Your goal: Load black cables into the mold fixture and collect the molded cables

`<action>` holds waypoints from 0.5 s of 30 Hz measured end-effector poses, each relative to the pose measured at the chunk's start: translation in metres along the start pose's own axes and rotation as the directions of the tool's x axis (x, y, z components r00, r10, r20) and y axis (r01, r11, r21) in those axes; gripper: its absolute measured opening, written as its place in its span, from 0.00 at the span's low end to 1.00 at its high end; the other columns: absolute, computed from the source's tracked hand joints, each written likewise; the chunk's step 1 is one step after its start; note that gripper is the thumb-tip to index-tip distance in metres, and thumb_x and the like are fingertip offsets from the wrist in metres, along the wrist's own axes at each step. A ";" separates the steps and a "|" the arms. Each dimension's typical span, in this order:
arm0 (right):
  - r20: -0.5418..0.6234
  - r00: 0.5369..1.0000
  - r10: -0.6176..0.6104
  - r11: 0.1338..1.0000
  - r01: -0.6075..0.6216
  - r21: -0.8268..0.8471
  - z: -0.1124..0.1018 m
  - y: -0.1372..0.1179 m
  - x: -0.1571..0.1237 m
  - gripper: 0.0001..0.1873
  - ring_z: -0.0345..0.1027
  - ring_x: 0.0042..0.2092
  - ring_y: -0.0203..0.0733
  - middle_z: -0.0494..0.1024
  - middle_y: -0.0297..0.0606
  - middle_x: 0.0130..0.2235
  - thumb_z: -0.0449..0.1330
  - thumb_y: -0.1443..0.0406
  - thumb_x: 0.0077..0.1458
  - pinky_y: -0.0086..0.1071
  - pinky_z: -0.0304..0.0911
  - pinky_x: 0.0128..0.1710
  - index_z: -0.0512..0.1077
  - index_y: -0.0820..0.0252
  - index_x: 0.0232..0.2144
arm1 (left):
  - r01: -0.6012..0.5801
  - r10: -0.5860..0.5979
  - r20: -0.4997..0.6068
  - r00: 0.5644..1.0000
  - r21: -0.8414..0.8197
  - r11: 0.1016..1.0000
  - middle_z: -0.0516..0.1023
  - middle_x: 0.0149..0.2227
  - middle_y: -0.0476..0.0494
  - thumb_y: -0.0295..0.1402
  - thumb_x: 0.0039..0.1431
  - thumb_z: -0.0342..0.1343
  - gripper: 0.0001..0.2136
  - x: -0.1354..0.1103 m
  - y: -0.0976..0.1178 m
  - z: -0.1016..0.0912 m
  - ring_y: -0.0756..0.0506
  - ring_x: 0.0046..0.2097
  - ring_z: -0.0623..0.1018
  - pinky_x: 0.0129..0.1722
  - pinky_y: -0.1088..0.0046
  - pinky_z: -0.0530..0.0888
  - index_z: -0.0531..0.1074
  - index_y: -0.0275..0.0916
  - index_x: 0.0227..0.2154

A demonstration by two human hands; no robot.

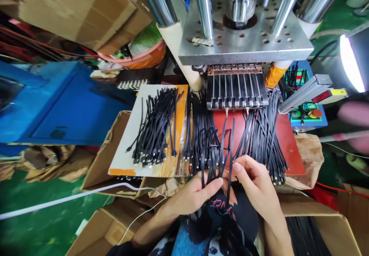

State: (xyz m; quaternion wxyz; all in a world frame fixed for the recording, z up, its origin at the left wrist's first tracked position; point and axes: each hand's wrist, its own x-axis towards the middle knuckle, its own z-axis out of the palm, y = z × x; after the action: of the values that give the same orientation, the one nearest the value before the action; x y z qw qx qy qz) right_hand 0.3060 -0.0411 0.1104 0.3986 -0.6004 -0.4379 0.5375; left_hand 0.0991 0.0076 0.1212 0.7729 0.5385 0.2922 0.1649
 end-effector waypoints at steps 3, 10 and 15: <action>0.092 0.994 0.054 0.977 -0.072 0.202 0.003 0.005 0.007 0.23 0.59 0.29 0.34 0.66 0.31 0.28 0.59 0.46 0.70 0.27 0.59 0.28 0.75 0.58 0.36 | 0.019 -0.015 0.062 0.998 -0.062 0.998 0.88 0.42 0.40 0.49 0.78 0.46 0.26 -0.003 0.001 -0.001 0.41 0.45 0.85 0.54 0.64 0.79 0.85 0.35 0.46; 0.217 0.970 0.113 0.895 -0.194 0.401 0.018 0.008 0.022 0.31 0.45 0.22 0.29 0.63 0.29 0.24 0.66 0.37 0.57 0.25 0.41 0.20 0.76 0.59 0.35 | -0.021 0.021 -0.008 1.000 -0.034 0.999 0.87 0.47 0.39 0.43 0.77 0.51 0.19 -0.011 -0.005 -0.005 0.43 0.45 0.86 0.57 0.66 0.78 0.83 0.37 0.52; 0.484 0.830 0.276 0.733 -0.507 0.453 0.035 0.000 0.040 0.41 0.55 0.19 0.31 0.74 0.34 0.26 0.64 0.29 0.49 0.26 0.49 0.15 0.80 0.59 0.40 | -0.003 0.009 0.124 0.992 -0.048 0.999 0.87 0.39 0.37 0.52 0.76 0.47 0.27 -0.017 -0.007 -0.014 0.42 0.41 0.85 0.50 0.67 0.79 0.80 0.34 0.56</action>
State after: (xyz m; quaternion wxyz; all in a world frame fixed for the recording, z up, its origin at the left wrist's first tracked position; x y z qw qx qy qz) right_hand 0.2729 -0.0032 0.0946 0.3385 -0.4173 -0.1888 0.8220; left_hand 0.0767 0.0060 0.1157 0.8019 0.5298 0.2378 0.1404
